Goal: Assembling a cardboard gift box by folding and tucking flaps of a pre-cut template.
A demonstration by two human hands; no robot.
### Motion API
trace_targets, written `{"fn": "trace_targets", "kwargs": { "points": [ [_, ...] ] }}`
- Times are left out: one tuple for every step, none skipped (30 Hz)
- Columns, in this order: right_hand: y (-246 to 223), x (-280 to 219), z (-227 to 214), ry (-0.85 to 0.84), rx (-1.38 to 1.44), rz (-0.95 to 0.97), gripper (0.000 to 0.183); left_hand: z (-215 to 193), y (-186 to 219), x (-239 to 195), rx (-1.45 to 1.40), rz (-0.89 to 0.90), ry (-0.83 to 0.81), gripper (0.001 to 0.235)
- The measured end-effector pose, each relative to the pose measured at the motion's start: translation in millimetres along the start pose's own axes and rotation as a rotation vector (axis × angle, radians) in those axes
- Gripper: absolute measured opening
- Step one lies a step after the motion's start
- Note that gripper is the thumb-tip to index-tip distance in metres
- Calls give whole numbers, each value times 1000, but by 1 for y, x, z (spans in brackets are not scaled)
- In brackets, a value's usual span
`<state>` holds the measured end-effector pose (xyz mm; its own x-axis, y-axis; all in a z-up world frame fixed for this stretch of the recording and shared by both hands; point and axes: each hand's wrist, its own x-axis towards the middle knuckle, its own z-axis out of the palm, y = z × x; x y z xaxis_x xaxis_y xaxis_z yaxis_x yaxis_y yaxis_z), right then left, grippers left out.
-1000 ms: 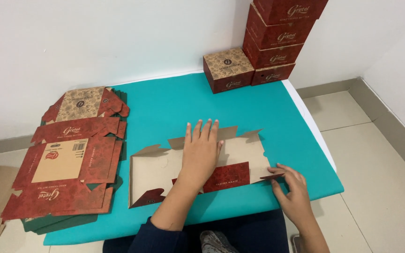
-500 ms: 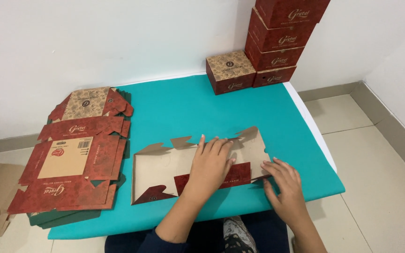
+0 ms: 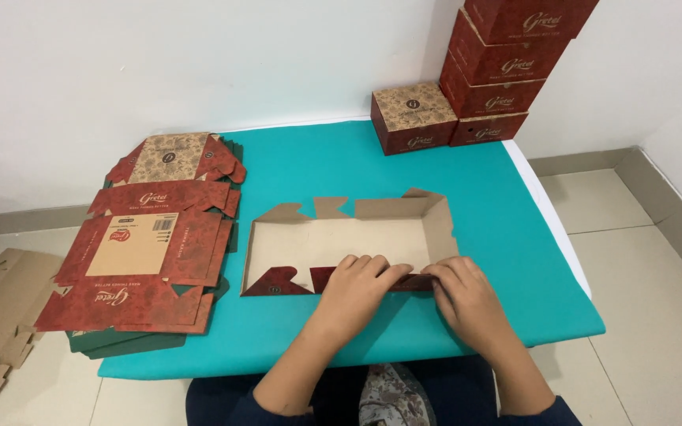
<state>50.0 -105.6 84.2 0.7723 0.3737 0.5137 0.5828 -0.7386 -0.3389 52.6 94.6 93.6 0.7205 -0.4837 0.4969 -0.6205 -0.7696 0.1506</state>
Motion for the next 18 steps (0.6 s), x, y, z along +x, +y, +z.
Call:
{"fn": "trace_targets", "kwargs": {
  "points": [
    [9, -1, 6, -1, 0, 1, 23, 5, -7, 1, -1, 0, -1, 34],
    [18, -2, 12, -3, -21, -28, 25, 9, -14, 3, -20, 45, 8, 32],
    [27, -3, 18, -4, -42, -57, 28, 14, -22, 5, -39, 90, 17, 32],
    [28, -2, 21, -5, -43, -54, 28, 13, -24, 6, -42, 91, 16, 32],
    [29, -1, 24, 42, -5, -70, 29, 12, -27, 7, -96, 78, 12, 27],
    [30, 0, 28, 88, 32, -86, 30, 11, -30, 8, -151, 64, 7, 24],
    [30, 4, 27, 87, 31, -82, 30, 7, -30, 12, -154, 66, 5, 24],
    [30, 8, 25, 80, 49, -87, 29, 2, -30, 15, -180, 24, -59, 23],
    [29, 12, 23, 73, 67, -91, 28, -2, -30, 19, -206, -18, -123, 22],
    [31, 16, 22, 69, 66, -86, 28, 0, -33, 22, -211, -18, -126, 22],
    [33, 20, 21, 37, 82, -81, 26, 1, -34, 25, -209, -43, -187, 19],
    [34, 25, 20, 8, 98, -81, 25, 1, -37, 28, -202, -68, -243, 16],
    [36, 24, 21, 7, 98, -80, 25, 0, -39, 30, -203, -69, -243, 16],
    [37, 25, 22, 1, 96, -79, 24, 0, -42, 31, -226, -81, -278, 15],
    [38, 26, 24, -5, 95, -77, 23, -1, -44, 32, -250, -93, -312, 14],
    [40, 24, 28, -5, 97, -80, 23, 7, -48, 28, -248, -95, -311, 14],
    [41, 21, 32, 59, 139, -56, 24, 15, -52, 23, -231, -42, -187, 14],
    [43, 18, 36, 121, 179, -30, 25, 24, -55, 18, -218, 12, -63, 15]
  ]
}}
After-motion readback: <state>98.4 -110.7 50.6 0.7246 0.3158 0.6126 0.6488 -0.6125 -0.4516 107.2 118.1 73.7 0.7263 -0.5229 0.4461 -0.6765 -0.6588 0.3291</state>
